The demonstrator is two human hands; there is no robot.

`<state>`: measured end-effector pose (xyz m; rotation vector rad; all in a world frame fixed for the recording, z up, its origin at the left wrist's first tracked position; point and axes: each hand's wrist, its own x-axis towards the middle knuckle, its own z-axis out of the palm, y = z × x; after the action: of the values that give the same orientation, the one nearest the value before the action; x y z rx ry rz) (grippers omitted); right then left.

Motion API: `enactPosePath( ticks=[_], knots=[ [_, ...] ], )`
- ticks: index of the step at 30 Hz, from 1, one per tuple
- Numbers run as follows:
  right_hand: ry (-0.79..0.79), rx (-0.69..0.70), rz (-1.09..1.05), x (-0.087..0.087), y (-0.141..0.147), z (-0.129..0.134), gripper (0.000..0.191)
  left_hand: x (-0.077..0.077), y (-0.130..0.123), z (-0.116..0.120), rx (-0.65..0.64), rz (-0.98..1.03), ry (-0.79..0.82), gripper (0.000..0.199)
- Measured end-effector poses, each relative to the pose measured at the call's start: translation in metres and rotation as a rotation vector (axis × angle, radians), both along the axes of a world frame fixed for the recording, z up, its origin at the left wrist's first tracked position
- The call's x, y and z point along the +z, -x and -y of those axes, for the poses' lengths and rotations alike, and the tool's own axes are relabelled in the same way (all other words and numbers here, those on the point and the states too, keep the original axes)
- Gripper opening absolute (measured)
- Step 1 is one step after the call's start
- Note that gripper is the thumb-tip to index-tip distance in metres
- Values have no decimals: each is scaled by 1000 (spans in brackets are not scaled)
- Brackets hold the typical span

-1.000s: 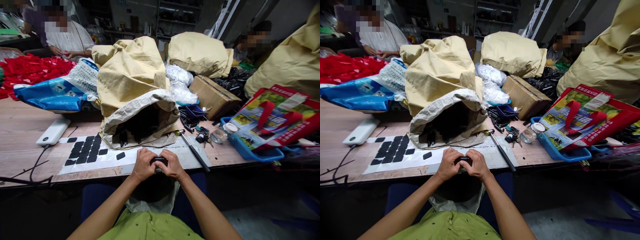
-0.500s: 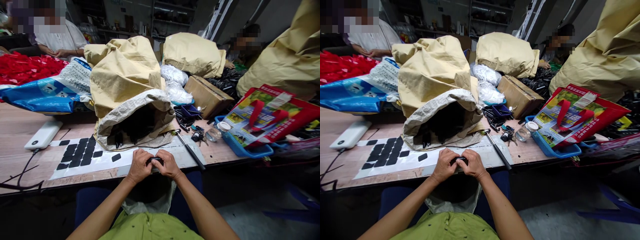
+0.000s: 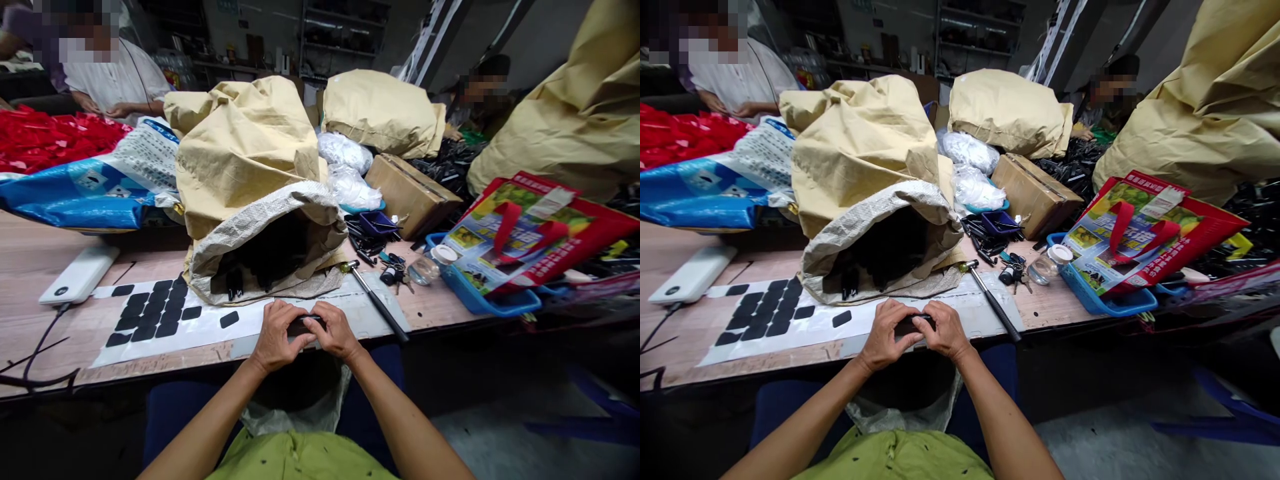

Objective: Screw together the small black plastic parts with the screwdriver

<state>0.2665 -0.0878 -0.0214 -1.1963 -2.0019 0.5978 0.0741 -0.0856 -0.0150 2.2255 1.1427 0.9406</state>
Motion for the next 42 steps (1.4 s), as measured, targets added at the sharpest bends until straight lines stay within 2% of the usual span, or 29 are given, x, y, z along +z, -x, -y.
enactPosePath(
  ticks=[9,20,30,42],
  knots=[
    [-10,4,27,-2,1,1,18,-1,1,-2,6,6,45,30],
    [-61,-4,110,-2,3,0,15,2,-4,-1,48,-97,33,29],
    [-104,-40,229,-7,5,2,11,-9,-3,-4,53,-113,37,23],
    [-144,-93,311,-6,10,4,10,-9,-3,-4,67,-124,15,21]
  ],
)
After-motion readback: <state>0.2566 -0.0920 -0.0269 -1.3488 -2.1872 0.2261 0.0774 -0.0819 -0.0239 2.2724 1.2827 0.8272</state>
